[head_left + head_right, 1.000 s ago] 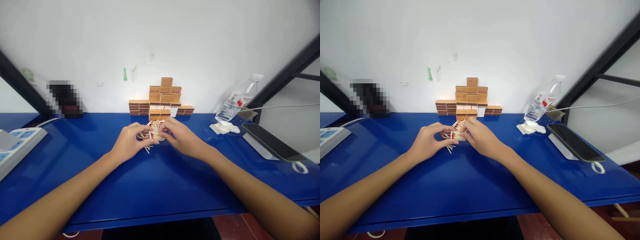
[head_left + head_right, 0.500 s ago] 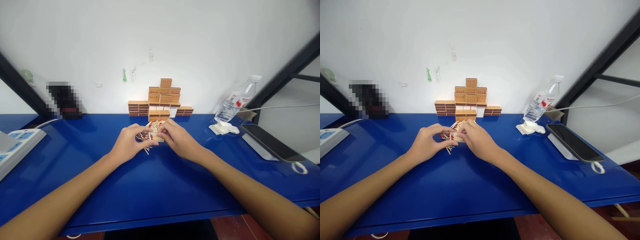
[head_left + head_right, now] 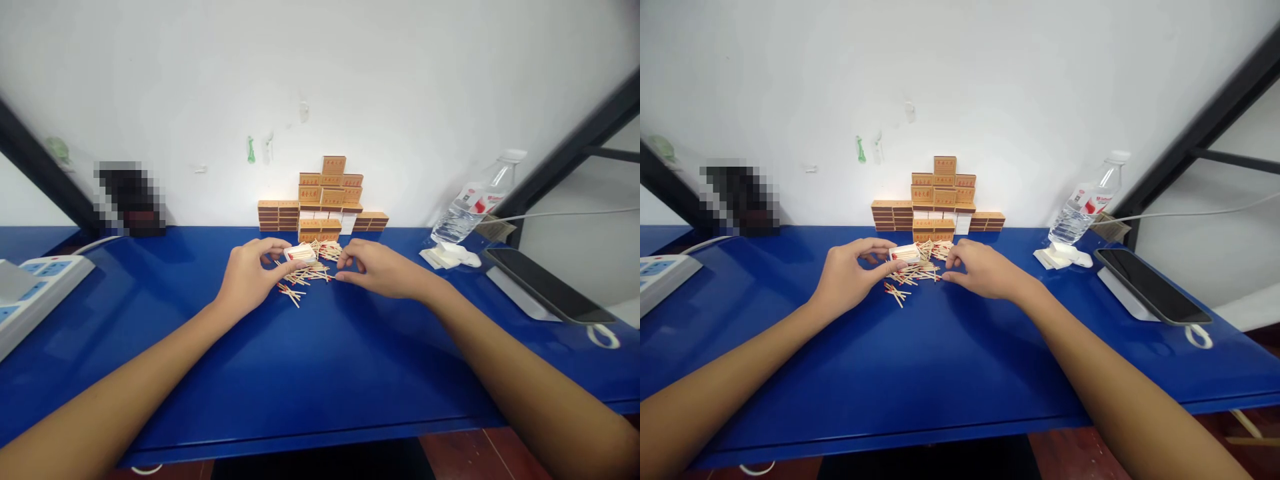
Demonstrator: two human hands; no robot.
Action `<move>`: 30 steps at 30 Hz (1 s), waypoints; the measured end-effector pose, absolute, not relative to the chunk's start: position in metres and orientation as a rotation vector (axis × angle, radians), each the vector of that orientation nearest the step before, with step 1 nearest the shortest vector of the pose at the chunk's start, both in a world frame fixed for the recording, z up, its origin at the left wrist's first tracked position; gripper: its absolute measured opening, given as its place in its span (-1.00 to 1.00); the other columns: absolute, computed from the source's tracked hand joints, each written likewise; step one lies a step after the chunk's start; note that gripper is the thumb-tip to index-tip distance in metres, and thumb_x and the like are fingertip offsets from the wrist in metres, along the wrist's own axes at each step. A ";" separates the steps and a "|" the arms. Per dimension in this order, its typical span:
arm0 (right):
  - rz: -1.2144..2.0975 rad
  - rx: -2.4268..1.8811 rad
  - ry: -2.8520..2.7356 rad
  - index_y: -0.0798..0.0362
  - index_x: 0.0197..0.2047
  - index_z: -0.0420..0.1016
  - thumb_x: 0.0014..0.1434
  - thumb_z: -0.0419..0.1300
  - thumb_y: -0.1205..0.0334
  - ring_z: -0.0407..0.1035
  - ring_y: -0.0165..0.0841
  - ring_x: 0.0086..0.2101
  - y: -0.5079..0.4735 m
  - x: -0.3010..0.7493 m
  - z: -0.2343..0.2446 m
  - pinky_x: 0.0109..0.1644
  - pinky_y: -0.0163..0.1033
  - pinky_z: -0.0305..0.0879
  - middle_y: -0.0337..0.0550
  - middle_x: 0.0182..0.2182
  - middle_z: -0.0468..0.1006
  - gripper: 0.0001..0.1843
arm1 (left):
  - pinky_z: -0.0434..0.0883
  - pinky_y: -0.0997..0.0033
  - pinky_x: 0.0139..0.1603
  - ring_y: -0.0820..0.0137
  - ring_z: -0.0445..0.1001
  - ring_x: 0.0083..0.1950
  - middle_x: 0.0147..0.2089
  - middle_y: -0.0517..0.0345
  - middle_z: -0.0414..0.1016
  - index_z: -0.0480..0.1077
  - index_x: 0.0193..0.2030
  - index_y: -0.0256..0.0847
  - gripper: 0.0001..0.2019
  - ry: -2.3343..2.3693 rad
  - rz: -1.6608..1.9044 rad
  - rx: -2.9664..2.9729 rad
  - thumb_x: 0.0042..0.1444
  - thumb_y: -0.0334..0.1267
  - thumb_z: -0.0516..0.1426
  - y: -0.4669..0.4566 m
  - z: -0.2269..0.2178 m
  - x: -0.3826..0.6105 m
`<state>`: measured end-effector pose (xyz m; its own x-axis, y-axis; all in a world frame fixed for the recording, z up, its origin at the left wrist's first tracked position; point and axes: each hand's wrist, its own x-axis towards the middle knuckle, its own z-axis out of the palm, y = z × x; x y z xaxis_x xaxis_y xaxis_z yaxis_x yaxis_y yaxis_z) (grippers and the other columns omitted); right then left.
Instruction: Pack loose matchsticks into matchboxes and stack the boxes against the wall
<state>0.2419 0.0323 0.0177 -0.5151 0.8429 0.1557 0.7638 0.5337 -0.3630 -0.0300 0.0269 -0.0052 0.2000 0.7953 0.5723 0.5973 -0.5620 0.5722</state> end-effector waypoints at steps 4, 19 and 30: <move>0.553 -1.425 -2.559 0.05 -0.23 0.53 0.34 0.20 0.23 0.40 -0.25 -0.24 0.036 0.247 0.010 -0.17 -0.18 0.26 -0.06 -0.24 0.57 -0.88 | 0.51 0.34 -0.21 0.34 0.59 -0.25 -0.18 0.11 0.70 0.63 -0.05 -0.14 -0.69 1.307 1.268 2.297 0.11 -0.08 0.42 0.027 -0.005 -0.030; 0.576 -1.785 -2.097 0.03 -0.43 0.52 0.30 0.23 0.05 0.35 -0.34 -0.46 0.027 0.207 0.001 -0.40 -0.21 0.13 -0.17 -0.48 0.56 -0.68 | 0.48 0.37 -0.23 0.37 0.55 -0.29 -0.23 0.16 0.67 0.62 -0.05 -0.13 -0.65 1.268 1.220 2.401 0.07 -0.05 0.44 0.025 -0.007 -0.028; 0.585 -1.749 -2.145 0.02 -0.50 0.41 0.27 0.23 0.15 0.29 -0.37 -0.48 0.030 0.214 0.001 -0.38 -0.21 0.08 -0.22 -0.52 0.49 -0.70 | 0.48 0.33 -0.22 0.32 0.57 -0.26 -0.21 0.13 0.68 0.62 -0.06 -0.15 -0.63 1.281 1.199 2.423 0.07 0.00 0.44 0.025 -0.007 -0.027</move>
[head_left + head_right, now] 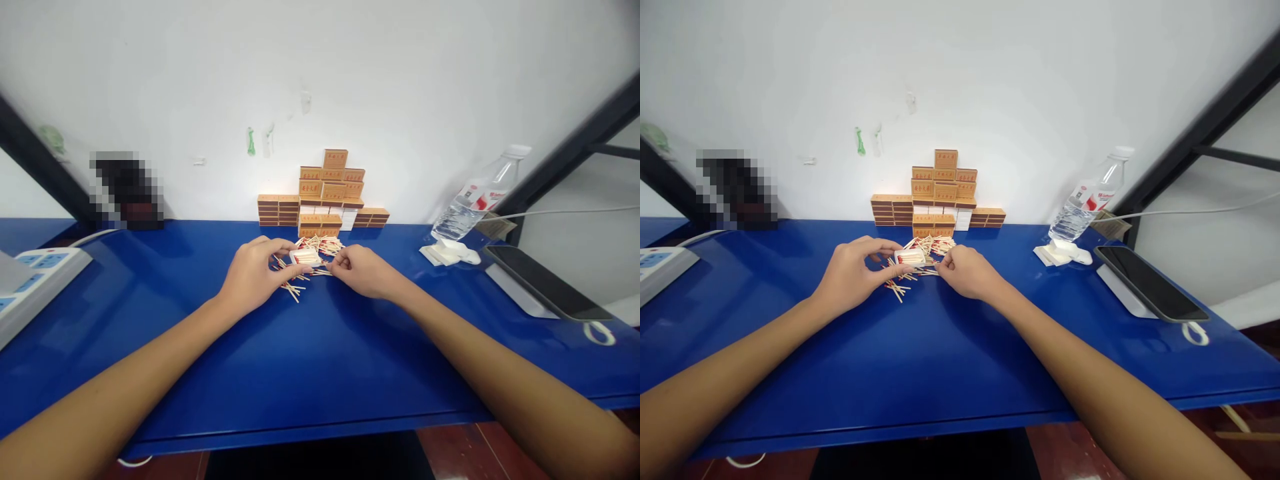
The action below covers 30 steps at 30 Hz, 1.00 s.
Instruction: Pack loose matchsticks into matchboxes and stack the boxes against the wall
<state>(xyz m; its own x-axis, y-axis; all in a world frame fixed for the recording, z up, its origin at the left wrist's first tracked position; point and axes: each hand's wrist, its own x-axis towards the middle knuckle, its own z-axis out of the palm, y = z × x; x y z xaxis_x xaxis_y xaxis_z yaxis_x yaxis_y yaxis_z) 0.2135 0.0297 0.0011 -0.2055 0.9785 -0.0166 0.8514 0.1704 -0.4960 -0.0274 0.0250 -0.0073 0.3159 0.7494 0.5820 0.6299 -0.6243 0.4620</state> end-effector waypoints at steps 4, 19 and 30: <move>0.518 -1.574 -2.163 0.03 -0.37 0.44 0.37 0.14 0.07 0.23 -0.36 -0.48 0.032 0.223 0.009 -0.38 -0.21 0.06 -0.23 -0.51 0.45 -0.70 | 0.50 0.29 -0.19 0.29 0.59 -0.21 -0.18 0.08 0.67 0.62 -0.03 -0.15 -0.62 1.289 1.174 2.415 0.09 0.00 0.42 0.027 -0.009 -0.030; -0.150 -1.072 -2.504 0.05 -0.11 0.40 0.54 -0.04 0.15 0.37 -0.21 -0.17 0.016 0.206 0.007 -0.18 -0.17 0.26 0.00 -0.15 0.48 -0.74 | 0.46 0.33 -0.22 0.33 0.53 -0.28 -0.23 0.09 0.64 0.64 -0.02 -0.11 -0.58 1.060 1.159 2.415 0.07 0.07 0.42 0.020 -0.006 -0.025; -0.297 -1.135 -2.514 0.10 -0.09 0.45 0.54 -0.03 0.11 0.37 -0.24 -0.22 0.012 0.200 0.007 -0.25 -0.20 0.21 0.03 -0.15 0.49 -0.69 | 0.49 0.30 -0.19 0.31 0.57 -0.25 -0.17 0.06 0.67 0.64 0.00 -0.11 -0.60 1.075 1.096 2.318 0.08 0.03 0.42 0.021 -0.008 -0.025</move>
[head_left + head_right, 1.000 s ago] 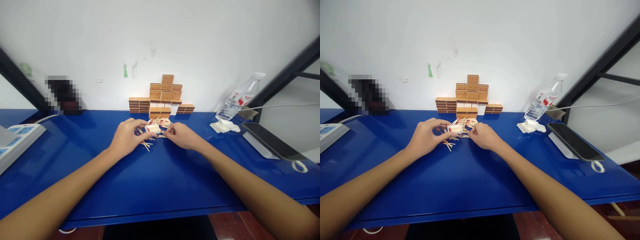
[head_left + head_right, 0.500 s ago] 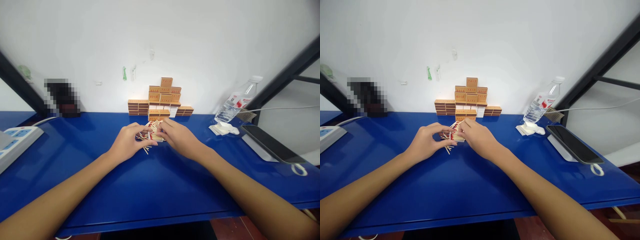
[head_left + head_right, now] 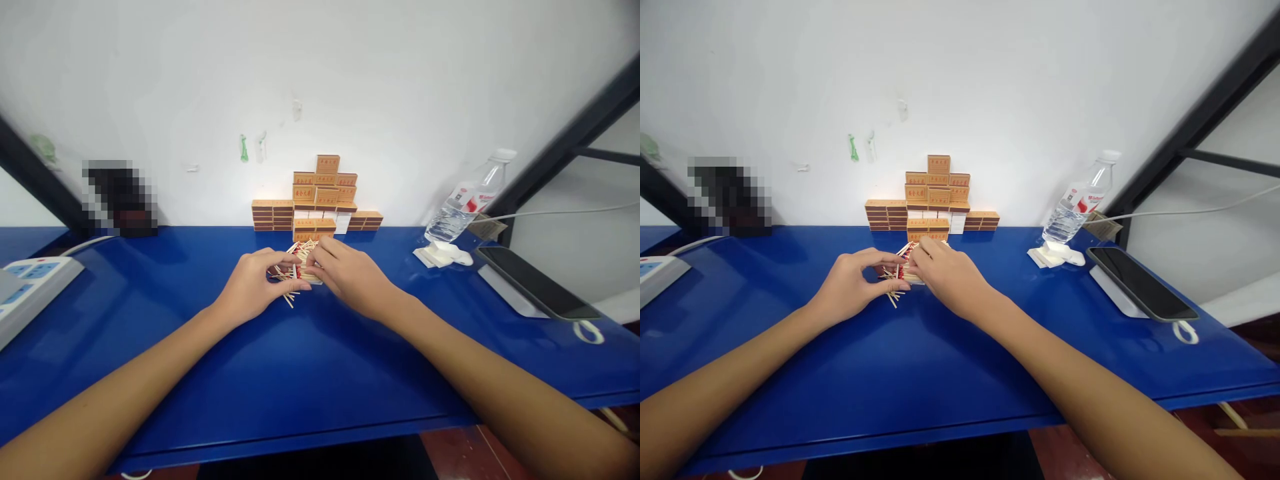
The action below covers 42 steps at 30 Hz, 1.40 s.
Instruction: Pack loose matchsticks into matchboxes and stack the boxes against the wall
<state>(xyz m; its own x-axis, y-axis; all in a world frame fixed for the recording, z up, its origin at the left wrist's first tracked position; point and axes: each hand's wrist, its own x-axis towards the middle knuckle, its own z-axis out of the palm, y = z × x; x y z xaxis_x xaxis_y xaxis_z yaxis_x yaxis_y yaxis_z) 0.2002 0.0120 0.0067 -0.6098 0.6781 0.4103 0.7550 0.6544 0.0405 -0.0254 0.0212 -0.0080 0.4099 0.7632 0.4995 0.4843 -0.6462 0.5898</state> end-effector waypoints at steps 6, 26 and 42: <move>-0.132 -1.061 -2.418 0.07 -0.09 0.46 0.51 0.05 0.16 0.39 -0.27 -0.22 0.013 0.205 0.011 -0.20 -0.21 0.23 -0.03 -0.15 0.49 -0.78 | 0.50 0.30 -0.18 0.32 0.57 -0.24 -0.16 0.09 0.68 0.65 -0.01 -0.10 -0.60 1.092 1.094 2.300 0.06 0.02 0.44 0.020 -0.007 -0.024; 0.383 -1.206 -2.492 0.07 -0.22 0.49 0.35 0.20 0.33 0.33 -0.33 -0.26 0.032 0.220 -0.004 -0.18 -0.24 0.22 -0.12 -0.23 0.45 -0.92 | 0.57 0.30 -0.16 0.30 0.63 -0.21 -0.14 0.07 0.70 0.62 0.00 -0.12 -0.61 1.244 1.214 2.273 0.08 -0.01 0.43 0.030 -0.010 -0.031; 0.432 -1.202 -2.229 0.07 0.14 0.44 0.41 0.08 0.22 0.32 -0.35 -0.37 0.033 0.227 0.010 -0.27 -0.23 0.20 -0.12 -0.21 0.58 -0.70 | 0.53 0.26 -0.15 0.30 0.60 -0.22 -0.16 0.07 0.67 0.62 0.01 -0.12 -0.60 1.208 1.146 2.342 0.08 -0.01 0.43 0.029 -0.011 -0.030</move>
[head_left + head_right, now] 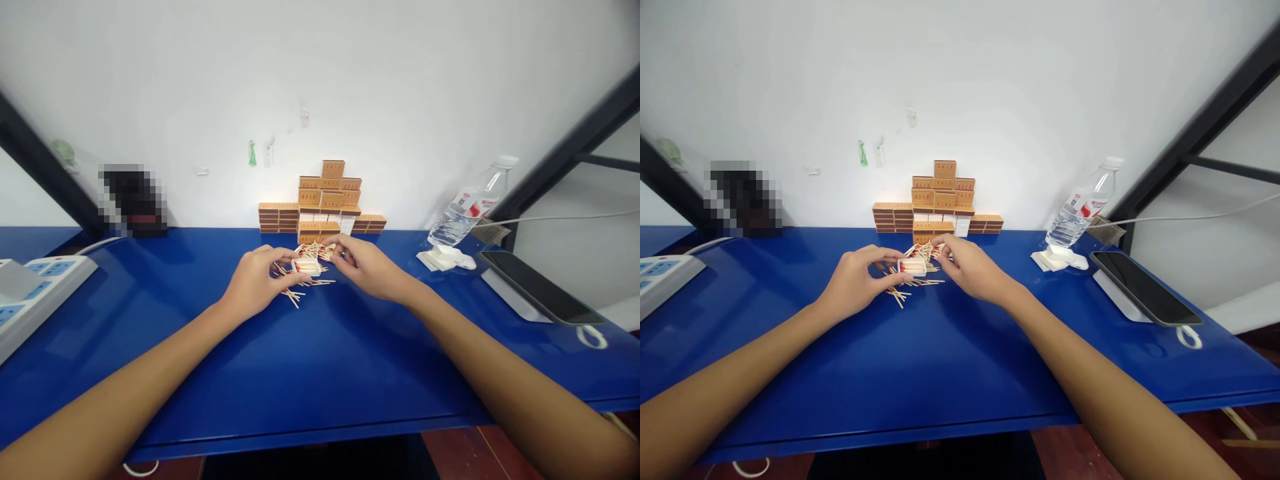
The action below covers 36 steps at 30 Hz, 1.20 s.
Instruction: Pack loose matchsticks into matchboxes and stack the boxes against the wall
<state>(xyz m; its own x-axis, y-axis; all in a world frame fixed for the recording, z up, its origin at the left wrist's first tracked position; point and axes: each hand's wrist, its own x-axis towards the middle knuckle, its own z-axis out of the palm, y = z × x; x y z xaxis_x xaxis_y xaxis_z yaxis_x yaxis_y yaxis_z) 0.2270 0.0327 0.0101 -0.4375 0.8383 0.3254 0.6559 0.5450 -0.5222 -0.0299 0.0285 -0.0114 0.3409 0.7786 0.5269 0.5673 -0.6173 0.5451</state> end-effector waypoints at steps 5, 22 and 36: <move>0.577 -1.126 -2.009 0.07 -0.02 0.56 0.37 0.15 0.18 0.40 -0.34 -0.31 0.027 0.216 0.014 -0.19 -0.20 0.31 -0.07 -0.16 0.65 -0.77 | 0.51 0.27 -0.16 0.30 0.57 -0.23 -0.17 0.04 0.65 0.63 -0.01 -0.16 -0.60 1.168 1.120 2.385 0.07 -0.01 0.44 0.024 -0.010 -0.027; 0.758 -1.150 -1.881 0.03 -0.19 0.63 0.28 0.29 0.07 0.28 -0.37 -0.43 0.030 0.212 0.002 -0.30 -0.20 0.25 -0.14 -0.30 0.61 -0.79 | 0.53 0.32 -0.17 0.33 0.60 -0.24 -0.18 0.12 0.67 0.63 -0.01 -0.10 -0.62 1.181 1.202 2.296 0.06 -0.03 0.45 0.029 -0.012 -0.030; 0.485 -1.381 -2.413 0.05 -0.29 0.51 0.32 0.18 0.30 0.40 -0.28 -0.31 0.038 0.240 0.009 -0.23 -0.20 0.24 -0.09 -0.30 0.58 -0.87 | 0.49 0.28 -0.18 0.29 0.58 -0.22 -0.20 0.10 0.67 0.63 -0.03 -0.13 -0.64 1.263 1.092 2.407 0.08 -0.04 0.43 0.032 -0.012 -0.033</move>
<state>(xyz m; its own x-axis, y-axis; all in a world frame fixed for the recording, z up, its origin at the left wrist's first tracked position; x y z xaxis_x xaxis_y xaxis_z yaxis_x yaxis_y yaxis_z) 0.2401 0.0380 0.0094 -0.4826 0.8696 0.1046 0.7614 0.4756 -0.4405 -0.0325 0.0320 -0.0118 0.3575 0.7790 0.5151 0.6221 -0.6100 0.4909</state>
